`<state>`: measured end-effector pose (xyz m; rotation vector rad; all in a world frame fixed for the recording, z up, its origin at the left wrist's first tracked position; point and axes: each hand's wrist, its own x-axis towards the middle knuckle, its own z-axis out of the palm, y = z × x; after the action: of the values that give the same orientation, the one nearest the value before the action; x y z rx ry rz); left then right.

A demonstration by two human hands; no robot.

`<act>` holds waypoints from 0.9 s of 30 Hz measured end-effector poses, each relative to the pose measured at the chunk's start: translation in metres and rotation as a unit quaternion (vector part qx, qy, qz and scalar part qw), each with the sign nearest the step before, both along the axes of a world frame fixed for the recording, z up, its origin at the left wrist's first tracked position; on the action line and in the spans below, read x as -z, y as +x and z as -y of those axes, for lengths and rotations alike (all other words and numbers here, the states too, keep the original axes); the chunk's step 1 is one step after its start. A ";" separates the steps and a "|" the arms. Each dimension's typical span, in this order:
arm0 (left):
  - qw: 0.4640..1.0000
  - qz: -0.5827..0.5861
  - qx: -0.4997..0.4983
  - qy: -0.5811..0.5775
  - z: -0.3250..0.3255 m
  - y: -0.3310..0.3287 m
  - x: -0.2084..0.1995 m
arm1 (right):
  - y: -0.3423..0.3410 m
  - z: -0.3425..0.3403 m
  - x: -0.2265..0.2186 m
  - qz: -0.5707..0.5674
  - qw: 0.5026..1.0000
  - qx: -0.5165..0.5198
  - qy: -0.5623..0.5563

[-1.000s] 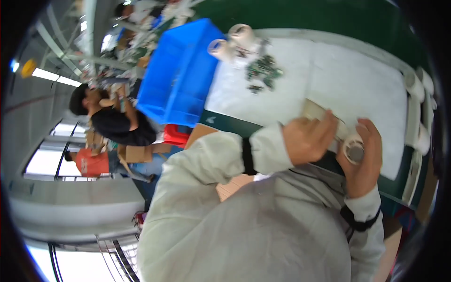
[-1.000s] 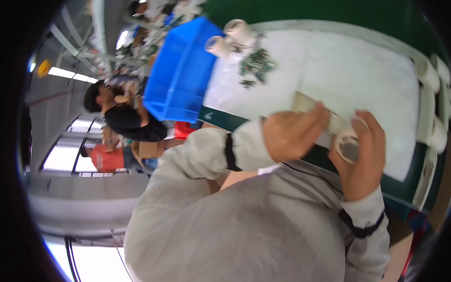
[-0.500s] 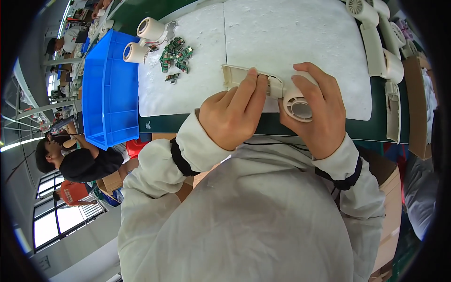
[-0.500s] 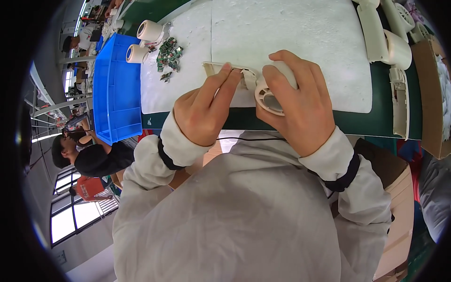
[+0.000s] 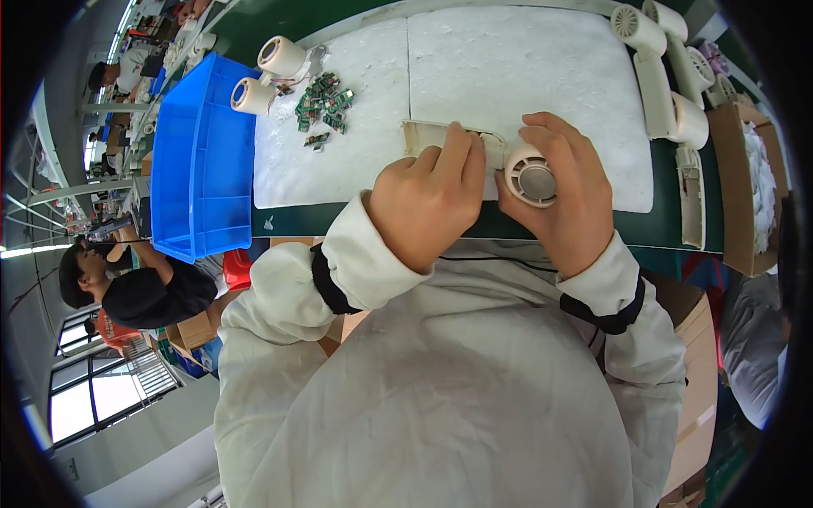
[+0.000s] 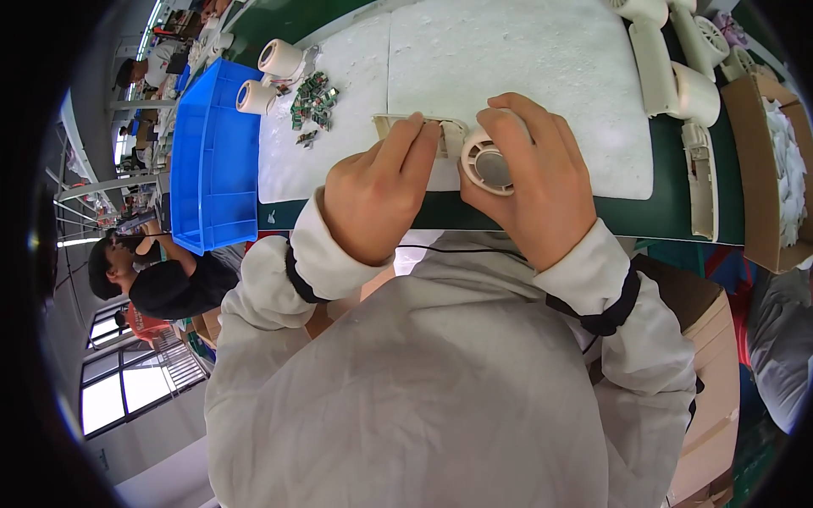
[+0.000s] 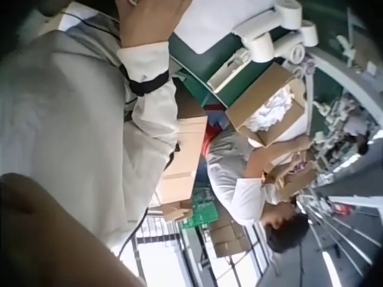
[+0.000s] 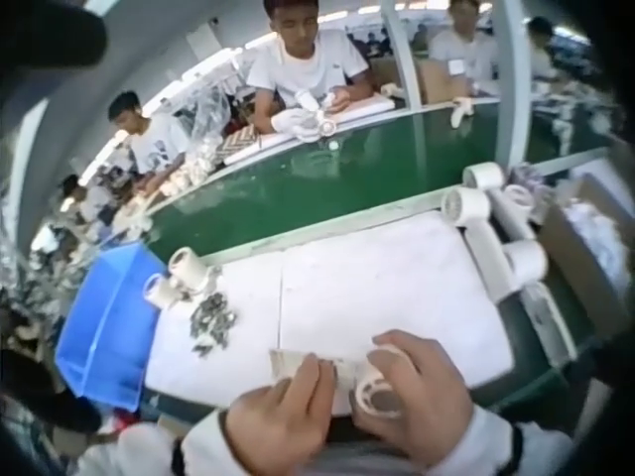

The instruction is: The person is assembling electronic components and applying tape to small circuit boards at a production workbench.

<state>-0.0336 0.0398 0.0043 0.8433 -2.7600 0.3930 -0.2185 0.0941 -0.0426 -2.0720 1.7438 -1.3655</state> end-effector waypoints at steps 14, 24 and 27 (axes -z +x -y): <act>0.942 -0.209 0.073 0.253 0.017 0.004 0.005 | -0.032 0.004 -0.032 -0.051 0.996 0.041 -0.057; 0.875 -0.281 0.004 0.395 0.008 -0.003 -0.002 | -0.003 -0.015 -0.019 0.021 0.997 -0.044 0.065; 0.875 -0.276 -0.008 0.397 0.007 -0.001 -0.003 | -0.011 -0.010 -0.015 0.002 0.996 -0.064 0.057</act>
<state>-0.0350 0.0329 0.0069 0.9333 -2.3018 -0.9142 -0.2298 0.1038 -0.0272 -2.0770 1.6160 -1.2047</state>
